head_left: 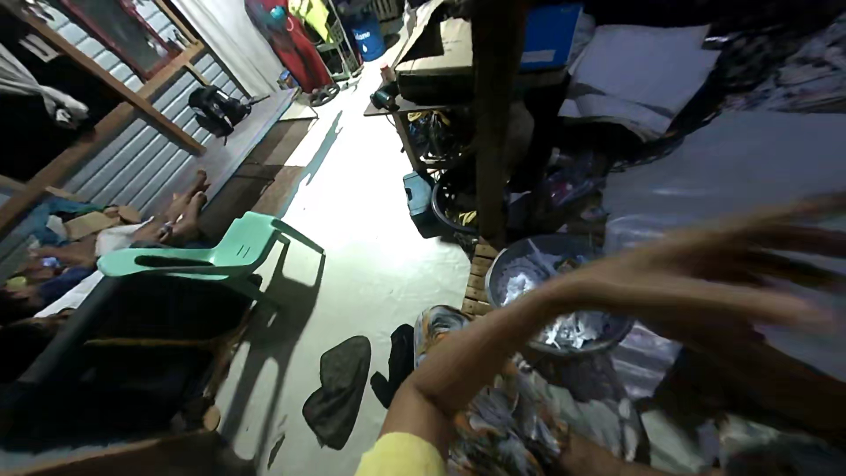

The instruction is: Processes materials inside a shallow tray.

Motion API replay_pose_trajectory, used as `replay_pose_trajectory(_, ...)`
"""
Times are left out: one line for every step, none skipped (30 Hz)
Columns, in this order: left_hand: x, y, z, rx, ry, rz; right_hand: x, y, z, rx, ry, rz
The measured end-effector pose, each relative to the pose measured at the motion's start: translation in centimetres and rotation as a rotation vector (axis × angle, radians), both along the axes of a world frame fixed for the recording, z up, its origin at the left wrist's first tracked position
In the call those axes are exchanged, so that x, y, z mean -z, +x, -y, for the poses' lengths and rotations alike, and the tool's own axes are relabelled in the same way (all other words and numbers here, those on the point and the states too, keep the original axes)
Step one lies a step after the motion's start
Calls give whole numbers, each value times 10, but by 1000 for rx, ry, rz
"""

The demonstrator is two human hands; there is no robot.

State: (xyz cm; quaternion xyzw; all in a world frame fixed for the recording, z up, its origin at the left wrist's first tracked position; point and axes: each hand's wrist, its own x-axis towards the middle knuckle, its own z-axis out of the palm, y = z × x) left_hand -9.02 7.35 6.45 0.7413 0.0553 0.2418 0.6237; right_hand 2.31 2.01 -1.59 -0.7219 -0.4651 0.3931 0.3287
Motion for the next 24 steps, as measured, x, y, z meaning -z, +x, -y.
replay_pose_trajectory(42, -22, -18, -252, 11, -1, 37, 23, -8, -9, 15, -259)
replay_pose_trajectory(94, -41, -36, -557, 56, -41, 58, 37, -14, 23, 19, -440)
replay_pose_trajectory(145, -58, -55, -819, 90, -147, 63, 43, -17, 67, 17, -528)
replay_pose_trajectory(185, -74, -65, -978, 66, -318, 61, 45, -18, 104, 7, -569)
replay_pose_trajectory(213, -88, -69, -1012, -10, -518, 60, 45, -17, 118, -2, -579)
replay_pose_trajectory(230, -97, -70, -955, -109, -693, 58, 42, -18, 122, -14, -578)
replay_pose_trajectory(240, -102, -70, -843, -218, -821, 56, 38, -19, 113, -26, -578)
replay_pose_trajectory(246, -104, -71, -725, -302, -887, 56, 32, -19, 104, -33, -580)
replay_pose_trajectory(251, -102, -71, -646, -361, -917, 56, 27, -19, 93, -46, -580)
replay_pose_trajectory(254, -98, -74, -608, -381, -923, 55, 25, -18, 79, -57, -578)
replay_pose_trajectory(257, -93, -78, -598, -370, -914, 55, 25, -19, 68, -54, -582)
replay_pose_trajectory(259, -91, -81, -608, -361, -894, 57, 25, -20, 61, -42, -596)
replay_pose_trajectory(259, -92, -82, -624, -368, -867, 59, 25, -21, 65, -31, -617)
replay_pose_trajectory(259, -93, -82, -642, -373, -851, 59, 25, -21, 72, -23, -636)
replay_pose_trajectory(258, -95, -81, -665, -374, -848, 58, 25, -20, 81, -15, -647)
replay_pose_trajectory(255, -97, -79, -688, -375, -852, 56, 25, -20, 89, -8, -654)
replay_pose_trajectory(252, -100, -79, -703, -382, -865, 56, 24, -20, 94, -8, -653)
replay_pose_trajectory(249, -103, -77, -722, -404, -879, 55, 25, -20, 94, -12, -646)
replay_pose_trajectory(244, -105, -76, -745, -427, -905, 56, 25, -20, 96, -18, -641)
replay_pose_trajectory(238, -105, -76, -770, -429, -948, 58, 25, -21, 108, -25, -638)
replay_pose_trajectory(232, -105, -75, -804, -401, -987, 59, 25, -20, 119, -33, -617)
replay_pose_trajectory(228, -103, -74, -853, -339, -992, 60, 26, -20, 128, -42, -572)
replay_pose_trajectory(225, -101, -72, -912, -248, -944, 60, 26, -21, 124, -45, -495)
replay_pose_trajectory(224, -98, -68, -964, -141, -840, 60, 25, -21, 84, -32, -390)
